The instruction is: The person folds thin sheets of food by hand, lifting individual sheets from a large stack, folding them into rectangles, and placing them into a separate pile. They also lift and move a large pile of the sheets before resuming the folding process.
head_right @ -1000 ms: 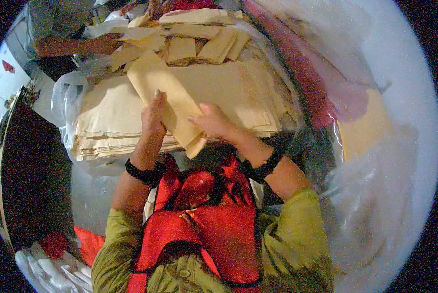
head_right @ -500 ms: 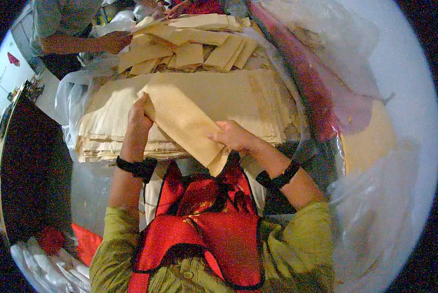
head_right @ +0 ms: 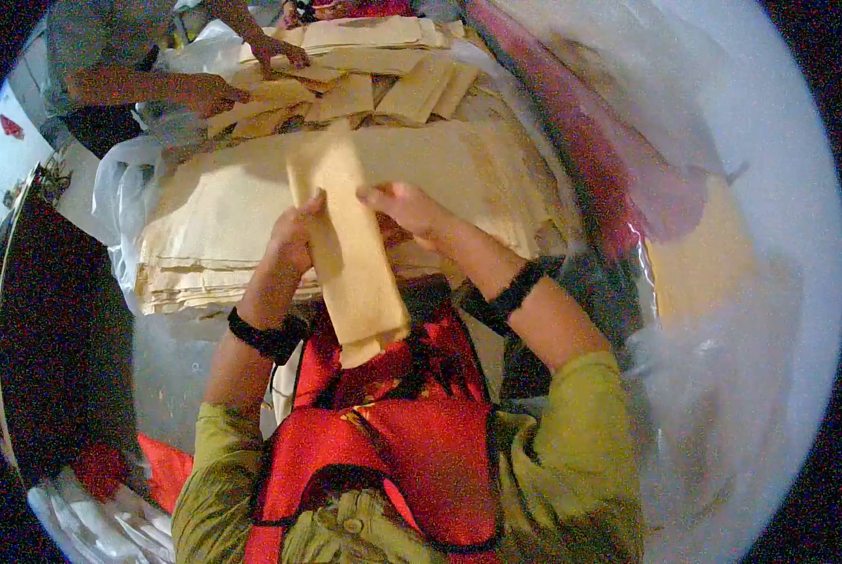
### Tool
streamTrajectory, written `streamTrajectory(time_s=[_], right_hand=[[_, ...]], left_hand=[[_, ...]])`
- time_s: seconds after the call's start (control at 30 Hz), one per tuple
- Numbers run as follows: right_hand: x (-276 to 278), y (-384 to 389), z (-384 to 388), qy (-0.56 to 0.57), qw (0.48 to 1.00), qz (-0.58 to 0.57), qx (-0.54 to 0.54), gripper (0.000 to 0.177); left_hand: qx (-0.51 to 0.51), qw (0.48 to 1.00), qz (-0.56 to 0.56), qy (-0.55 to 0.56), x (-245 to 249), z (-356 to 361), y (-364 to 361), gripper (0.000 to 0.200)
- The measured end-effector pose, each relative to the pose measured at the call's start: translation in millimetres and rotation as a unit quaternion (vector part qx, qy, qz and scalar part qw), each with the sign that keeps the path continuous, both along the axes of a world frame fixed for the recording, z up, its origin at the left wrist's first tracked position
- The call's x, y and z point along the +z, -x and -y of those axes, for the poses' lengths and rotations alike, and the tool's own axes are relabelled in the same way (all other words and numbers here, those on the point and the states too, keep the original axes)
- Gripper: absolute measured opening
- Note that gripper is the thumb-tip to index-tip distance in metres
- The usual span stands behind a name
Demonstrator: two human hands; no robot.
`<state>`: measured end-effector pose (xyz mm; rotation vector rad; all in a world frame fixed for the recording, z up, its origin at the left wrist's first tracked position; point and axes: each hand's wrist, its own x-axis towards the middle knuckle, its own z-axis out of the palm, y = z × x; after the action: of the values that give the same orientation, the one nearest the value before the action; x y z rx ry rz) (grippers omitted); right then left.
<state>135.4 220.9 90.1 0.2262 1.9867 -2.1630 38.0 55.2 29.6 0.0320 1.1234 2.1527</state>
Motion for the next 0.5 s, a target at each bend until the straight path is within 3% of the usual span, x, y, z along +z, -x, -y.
streamTrajectory(time_s=[0.1,0.2,0.23,0.33,0.43,0.5], right_hand=[[-6.7,17.0,-4.0,-0.032,0.999,-0.019,-0.025,0.037],[-20.5,18.3,-6.3,-0.059,0.997,-0.013,-0.051,0.031],[-23.1,18.4,-3.6,-0.052,0.995,-0.032,-0.077,0.030],[-32.5,30.1,-7.7,-0.049,0.983,-0.087,-0.157,0.029],[-29.1,34.7,-16.2,-0.035,0.973,-0.117,-0.197,0.028],[-22.3,34.5,-16.9,-0.007,0.975,-0.115,-0.189,0.026]], left_hand=[[-0.031,0.995,-0.019,0.096,6.5,-6.4,-24.1,0.038],[-0.052,0.996,-0.015,0.066,3.9,0.6,-21.4,0.042],[-0.013,0.997,-0.018,0.077,10.7,-0.7,-26.2,0.042],[-0.079,0.996,0.030,0.032,13.5,-0.4,-25.9,0.036],[-0.114,0.980,-0.102,0.129,19.3,3.8,-51.2,0.030],[-0.086,0.987,-0.091,0.096,11.4,2.5,-56.2,0.029]])
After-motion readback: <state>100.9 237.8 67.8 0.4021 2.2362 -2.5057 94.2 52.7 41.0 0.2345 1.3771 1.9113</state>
